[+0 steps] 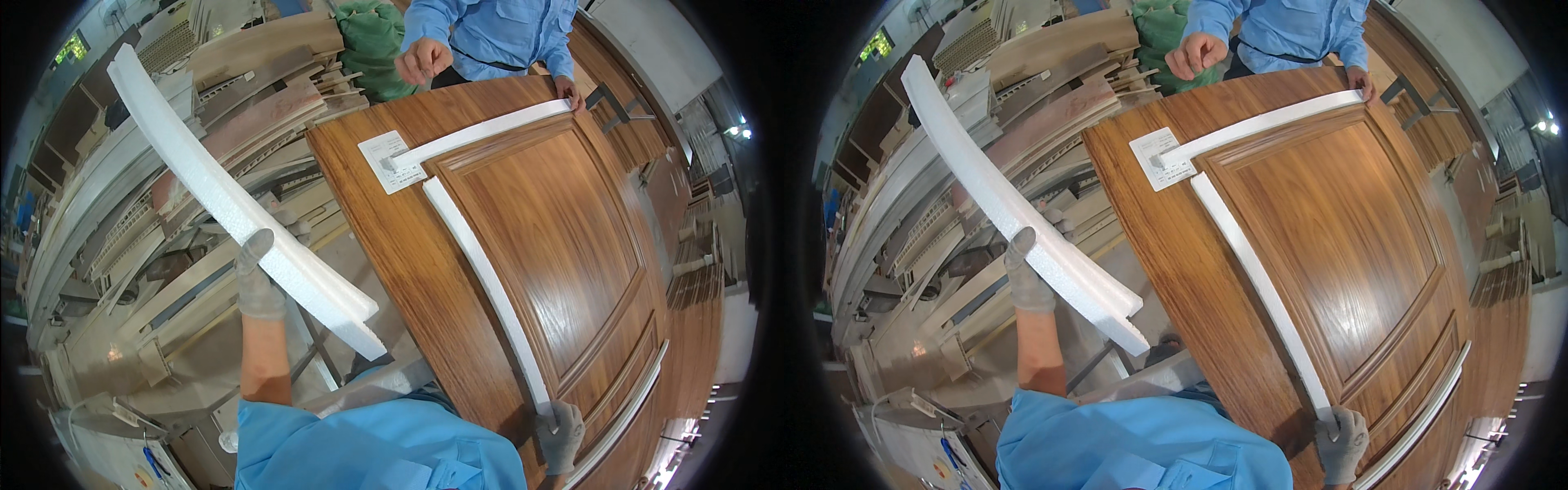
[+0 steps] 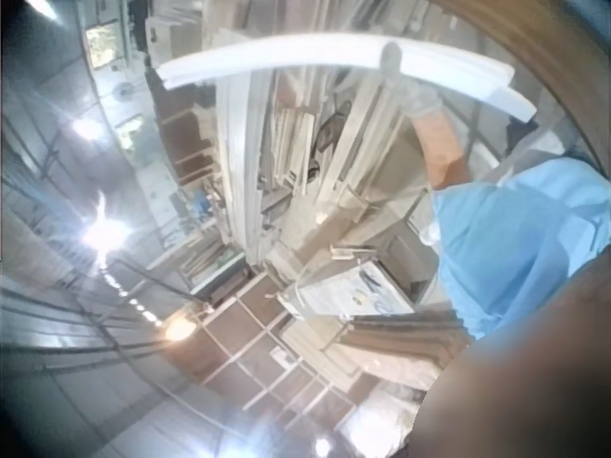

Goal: The person retrieves white foam corner protectors and places them along the edges of a wooden door panel on a workbench. They then use masking tape to secure the foam pieces in place.

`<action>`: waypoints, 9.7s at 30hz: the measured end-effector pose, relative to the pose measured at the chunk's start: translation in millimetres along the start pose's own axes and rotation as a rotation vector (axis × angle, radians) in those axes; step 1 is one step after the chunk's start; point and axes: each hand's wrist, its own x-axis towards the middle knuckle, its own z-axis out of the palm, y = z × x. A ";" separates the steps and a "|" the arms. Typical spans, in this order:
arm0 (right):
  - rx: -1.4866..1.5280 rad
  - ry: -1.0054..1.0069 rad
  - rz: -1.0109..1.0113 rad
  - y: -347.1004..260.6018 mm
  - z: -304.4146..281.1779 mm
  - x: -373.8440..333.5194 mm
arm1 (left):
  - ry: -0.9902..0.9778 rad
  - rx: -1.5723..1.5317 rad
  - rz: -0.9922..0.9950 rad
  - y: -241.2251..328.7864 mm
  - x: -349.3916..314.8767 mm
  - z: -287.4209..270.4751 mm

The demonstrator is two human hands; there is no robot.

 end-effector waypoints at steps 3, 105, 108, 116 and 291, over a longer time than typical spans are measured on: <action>0.054 -0.019 0.010 12.2 -4.1 -0.8 | 0.026 -0.001 -0.017 -2.6 1.5 -1.4; -0.103 0.179 1.096 214.8 -48.6 -144.7 | -0.485 0.271 -0.044 -13.8 -55.9 112.9; 0.010 0.217 1.026 240.8 -18.7 -169.2 | -0.369 0.162 -0.264 -15.2 -61.6 119.8; 0.304 0.325 0.744 326.7 26.4 -162.9 | -0.375 0.011 -0.022 -10.8 -110.6 84.2; 0.045 0.287 0.102 318.1 -32.1 -307.8 | -0.986 1.584 0.386 -152.5 -572.4 202.0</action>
